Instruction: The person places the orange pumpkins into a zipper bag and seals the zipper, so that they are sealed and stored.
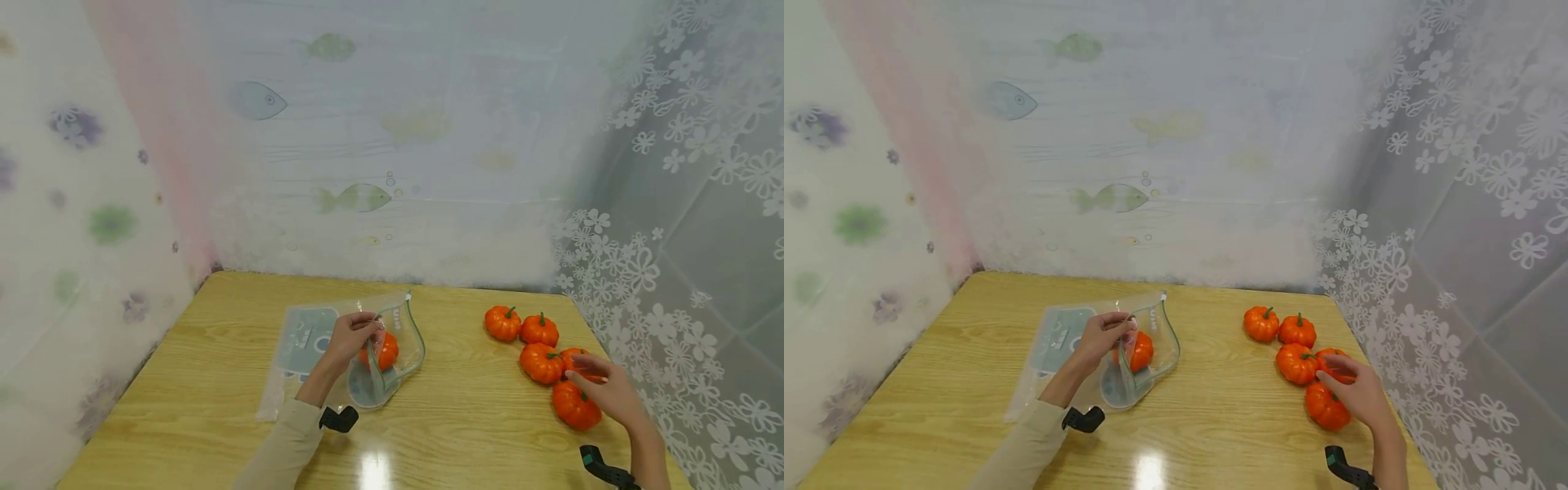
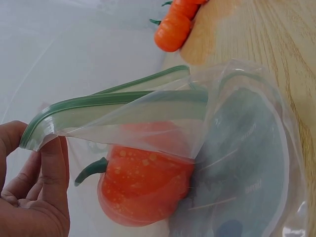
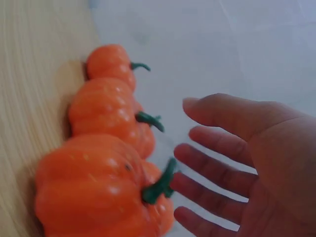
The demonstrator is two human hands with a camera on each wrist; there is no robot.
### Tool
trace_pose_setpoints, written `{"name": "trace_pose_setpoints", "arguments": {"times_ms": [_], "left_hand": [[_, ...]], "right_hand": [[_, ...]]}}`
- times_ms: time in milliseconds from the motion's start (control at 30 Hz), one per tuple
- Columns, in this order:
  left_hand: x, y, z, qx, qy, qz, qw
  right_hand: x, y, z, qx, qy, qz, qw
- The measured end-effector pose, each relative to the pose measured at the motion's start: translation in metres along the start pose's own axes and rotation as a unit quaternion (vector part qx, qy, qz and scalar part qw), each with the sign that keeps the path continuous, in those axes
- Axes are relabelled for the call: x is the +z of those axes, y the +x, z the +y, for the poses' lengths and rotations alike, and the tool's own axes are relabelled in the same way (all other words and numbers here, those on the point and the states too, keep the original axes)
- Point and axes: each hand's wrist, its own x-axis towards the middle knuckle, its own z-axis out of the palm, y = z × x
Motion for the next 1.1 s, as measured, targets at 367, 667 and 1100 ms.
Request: {"name": "trace_pose_setpoints", "arguments": {"times_ms": [367, 667, 1100], "left_hand": [[0.002, -0.002, -0.001, 0.001, -0.003, 0.002, 1.0000], [0.003, -0.002, -0.001, 0.000, 0.003, 0.007, 1.0000], [0.003, -0.002, -0.002, -0.004, 0.000, 0.013, 0.9999]], "right_hand": [[-0.027, -0.017, 0.023, 0.071, 0.021, -0.156, 0.9850], [-0.013, -0.019, 0.027, 0.011, 0.042, -0.172, 0.9842], [0.004, -0.018, 0.026, -0.026, 0.098, -0.169, 0.9804]]}}
